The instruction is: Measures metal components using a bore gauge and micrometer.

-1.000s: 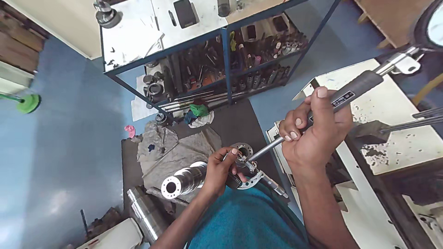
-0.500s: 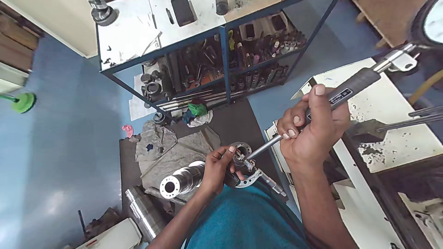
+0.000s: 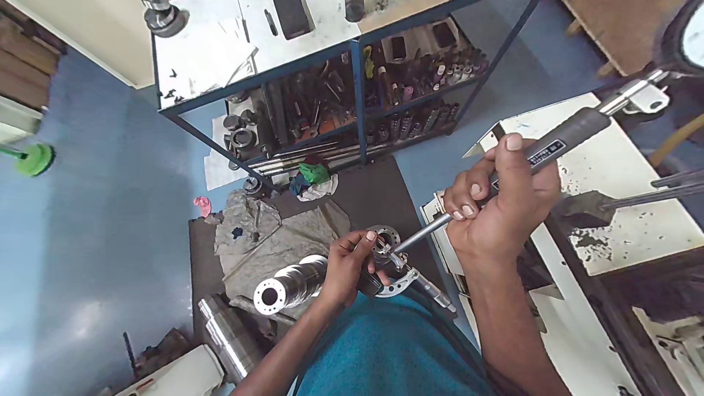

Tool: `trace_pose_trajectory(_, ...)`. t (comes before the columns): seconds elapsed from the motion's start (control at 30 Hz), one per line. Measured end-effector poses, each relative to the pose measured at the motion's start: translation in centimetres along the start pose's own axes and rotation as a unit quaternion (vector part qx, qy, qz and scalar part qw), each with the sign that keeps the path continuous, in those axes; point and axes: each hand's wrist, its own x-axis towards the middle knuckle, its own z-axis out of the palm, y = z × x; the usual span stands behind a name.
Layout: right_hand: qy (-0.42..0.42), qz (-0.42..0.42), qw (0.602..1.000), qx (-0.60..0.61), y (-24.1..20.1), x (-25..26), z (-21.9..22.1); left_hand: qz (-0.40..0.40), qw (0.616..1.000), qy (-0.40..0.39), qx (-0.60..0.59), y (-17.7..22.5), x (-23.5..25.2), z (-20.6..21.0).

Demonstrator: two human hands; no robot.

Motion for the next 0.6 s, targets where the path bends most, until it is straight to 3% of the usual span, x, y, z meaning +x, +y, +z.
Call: trace_pose_trajectory(0.6, -0.001, -0.005, 1.0, 0.011, 0.19, 0.15, -0.28, -0.007, 1.0, -0.002, -0.013, -0.11, 0.18, -0.05)
